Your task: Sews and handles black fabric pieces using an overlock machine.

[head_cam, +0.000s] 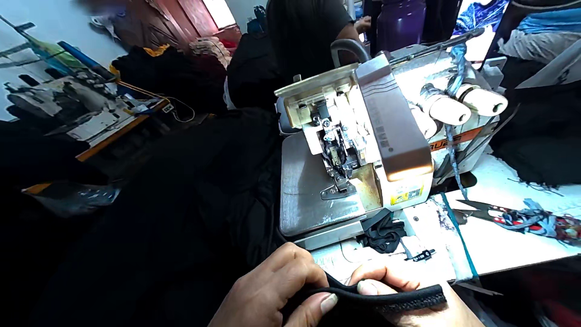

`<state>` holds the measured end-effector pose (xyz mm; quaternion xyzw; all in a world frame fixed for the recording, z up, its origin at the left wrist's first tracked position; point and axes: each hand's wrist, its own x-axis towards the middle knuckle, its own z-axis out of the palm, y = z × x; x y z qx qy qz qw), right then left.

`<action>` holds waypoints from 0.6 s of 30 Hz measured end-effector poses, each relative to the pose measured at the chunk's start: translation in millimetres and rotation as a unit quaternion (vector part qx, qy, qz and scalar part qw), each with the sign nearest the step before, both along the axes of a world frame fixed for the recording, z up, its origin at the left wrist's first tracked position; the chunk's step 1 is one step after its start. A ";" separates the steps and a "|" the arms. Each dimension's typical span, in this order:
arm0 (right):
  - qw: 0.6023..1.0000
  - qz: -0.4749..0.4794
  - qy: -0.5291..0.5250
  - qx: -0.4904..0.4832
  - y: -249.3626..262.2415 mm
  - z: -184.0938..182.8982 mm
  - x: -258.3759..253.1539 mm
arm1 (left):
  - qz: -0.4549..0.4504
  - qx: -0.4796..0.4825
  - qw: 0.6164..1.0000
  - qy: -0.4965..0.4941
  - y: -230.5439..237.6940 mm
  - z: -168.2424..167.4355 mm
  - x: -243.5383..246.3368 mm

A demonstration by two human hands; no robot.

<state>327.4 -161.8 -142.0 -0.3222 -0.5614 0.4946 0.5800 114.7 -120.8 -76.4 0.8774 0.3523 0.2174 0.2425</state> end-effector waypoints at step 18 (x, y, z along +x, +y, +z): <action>0.991 -0.094 -0.017 0.094 -9.0 -22.4 -13.4 | 0.007 0.040 0.999 0.004 1.8 15.8 -11.5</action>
